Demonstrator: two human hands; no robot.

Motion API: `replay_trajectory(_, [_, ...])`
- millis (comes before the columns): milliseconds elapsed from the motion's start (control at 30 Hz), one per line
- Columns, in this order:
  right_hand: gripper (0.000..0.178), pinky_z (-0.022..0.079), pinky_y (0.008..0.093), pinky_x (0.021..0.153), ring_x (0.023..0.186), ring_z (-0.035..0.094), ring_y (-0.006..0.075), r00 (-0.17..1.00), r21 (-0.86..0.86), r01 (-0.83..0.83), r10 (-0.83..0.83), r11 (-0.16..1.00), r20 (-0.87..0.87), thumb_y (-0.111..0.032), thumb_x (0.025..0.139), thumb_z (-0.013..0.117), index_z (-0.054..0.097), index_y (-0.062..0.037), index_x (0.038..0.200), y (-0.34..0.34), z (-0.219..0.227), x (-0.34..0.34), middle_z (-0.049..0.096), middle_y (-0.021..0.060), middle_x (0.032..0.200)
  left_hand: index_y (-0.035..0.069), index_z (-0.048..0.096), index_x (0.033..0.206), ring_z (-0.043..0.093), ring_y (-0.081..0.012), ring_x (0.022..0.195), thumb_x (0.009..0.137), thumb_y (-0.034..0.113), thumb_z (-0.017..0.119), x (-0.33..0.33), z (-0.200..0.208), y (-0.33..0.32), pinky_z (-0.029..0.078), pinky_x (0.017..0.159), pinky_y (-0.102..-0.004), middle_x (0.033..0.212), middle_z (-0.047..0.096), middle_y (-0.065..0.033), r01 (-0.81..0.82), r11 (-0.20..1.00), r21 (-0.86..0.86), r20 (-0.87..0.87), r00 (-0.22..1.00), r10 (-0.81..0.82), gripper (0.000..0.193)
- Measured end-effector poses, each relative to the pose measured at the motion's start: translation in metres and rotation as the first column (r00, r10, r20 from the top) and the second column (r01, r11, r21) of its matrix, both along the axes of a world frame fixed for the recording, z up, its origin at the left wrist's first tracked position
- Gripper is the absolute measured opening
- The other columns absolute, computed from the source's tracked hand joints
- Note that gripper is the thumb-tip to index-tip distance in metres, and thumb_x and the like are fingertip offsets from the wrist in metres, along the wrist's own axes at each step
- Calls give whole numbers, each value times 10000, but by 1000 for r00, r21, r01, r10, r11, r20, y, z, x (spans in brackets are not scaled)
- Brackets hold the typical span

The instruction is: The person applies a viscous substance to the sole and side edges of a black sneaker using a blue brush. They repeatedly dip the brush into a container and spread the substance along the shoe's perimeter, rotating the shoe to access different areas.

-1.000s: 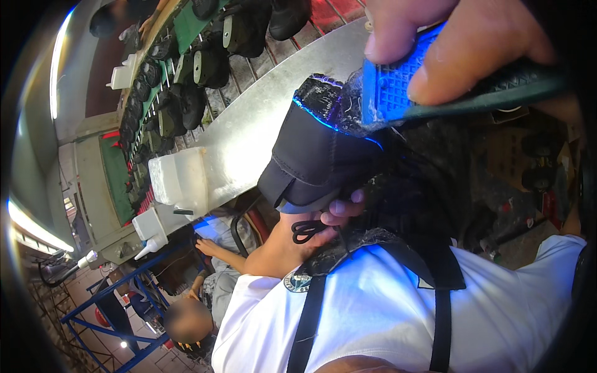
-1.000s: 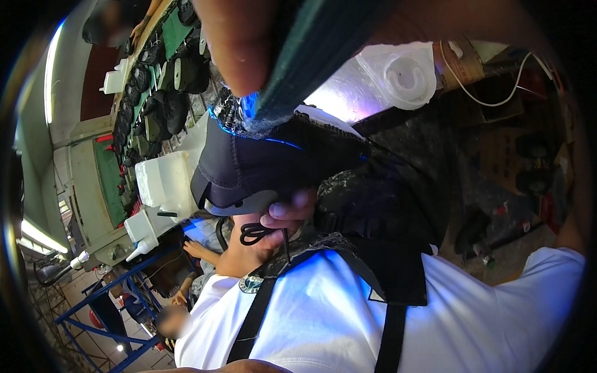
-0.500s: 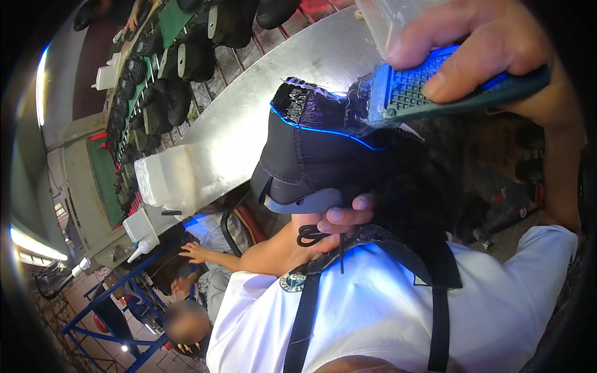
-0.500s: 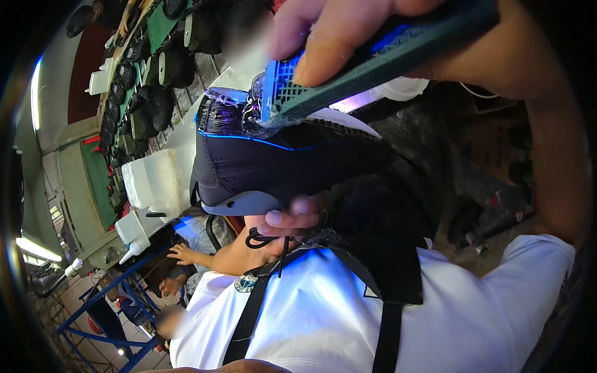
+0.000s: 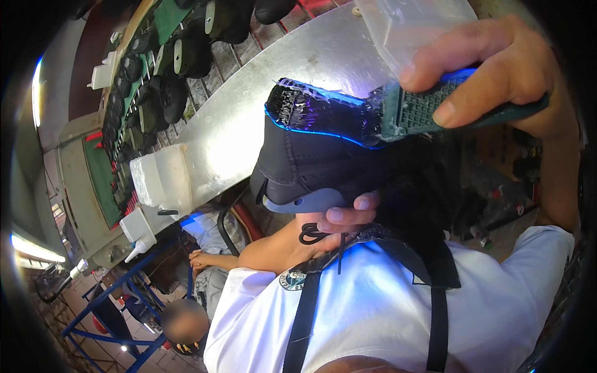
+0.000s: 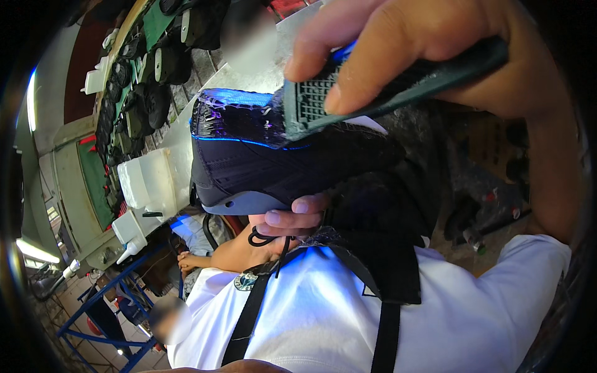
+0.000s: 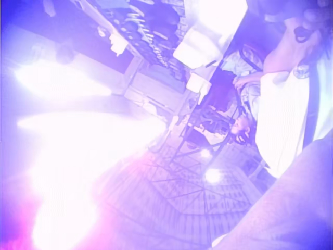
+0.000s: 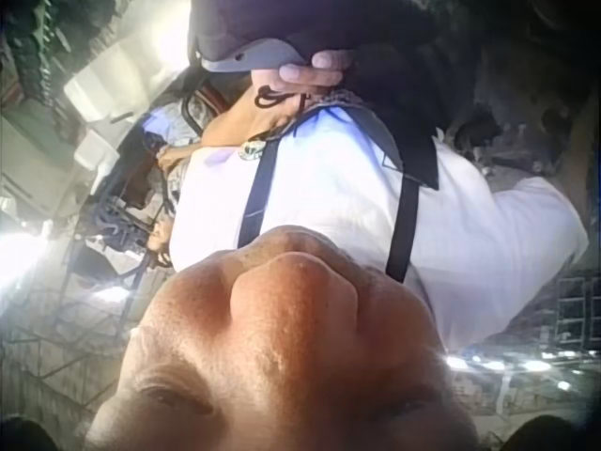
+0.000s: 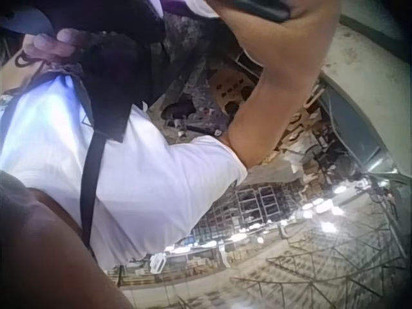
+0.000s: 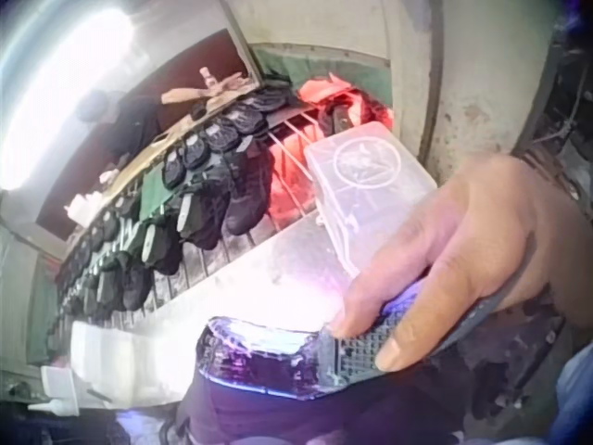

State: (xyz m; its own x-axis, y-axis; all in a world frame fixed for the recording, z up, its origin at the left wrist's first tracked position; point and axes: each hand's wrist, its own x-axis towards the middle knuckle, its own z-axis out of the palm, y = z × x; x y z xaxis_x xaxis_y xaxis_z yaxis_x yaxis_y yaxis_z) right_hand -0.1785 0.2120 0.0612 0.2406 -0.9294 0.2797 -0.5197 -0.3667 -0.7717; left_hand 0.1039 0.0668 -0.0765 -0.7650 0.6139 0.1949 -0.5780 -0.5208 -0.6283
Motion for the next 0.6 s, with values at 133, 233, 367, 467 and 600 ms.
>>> replay_trajectory(133, [61, 550, 418, 922, 1043, 677, 345, 995, 42, 104, -103, 994, -13, -60, 862, 698, 720, -63, 919, 8, -3, -1, 672, 211, 1138, -42, 485, 1075, 640, -207, 636, 956, 468, 530, -5, -1, -11, 590, 614, -329, 798, 589, -119, 84, 996, -16, -57, 995, -85, 525])
replay_trajectory(233, [93, 560, 390, 903, 1044, 680, 314, 929, 87, 362, -352, 928, -114, -47, 846, 709, 727, -63, 936, 25, -10, -2, 677, 210, 1127, -32, 492, 1101, 645, -206, 679, 922, 409, 596, -15, -8, -24, 589, 645, -346, 833, 596, -115, 127, 992, -20, -138, 982, -128, 488])
replay_trajectory(367, [233, 576, 310, 765, 848, 702, 215, 404, 443, 500, -653, 744, 641, -84, 911, 662, 655, 26, 1117, 33, -52, 24, 705, 165, 959, -31, 497, 1122, 645, -212, 715, 886, 362, 628, -16, -6, -42, 583, 680, -354, 860, 601, -114, -76, 928, -365, -124, 992, 32, 477])
replay_trajectory(467, [276, 581, 317, 693, 734, 699, 211, 425, 198, 820, -803, 537, 417, -104, 885, 709, 644, 52, 1103, 9, -77, 83, 707, 153, 888, -31, 500, 1137, 645, -216, 741, 859, 327, 652, -16, -7, -57, 579, 706, -359, 880, 604, -114, -307, 680, -666, -217, 952, 218, 478])
replay_trajectory(600, [227, 577, 319, 654, 699, 692, 216, 600, -7, 658, -518, 753, 610, -108, 868, 731, 675, 48, 1022, 9, -57, 117, 698, 138, 830, -30, 505, 1158, 645, -222, 777, 824, 279, 683, -25, -7, -68, 573, 740, -367, 907, 609, -113, -481, 231, -846, -394, 855, 338, 489])
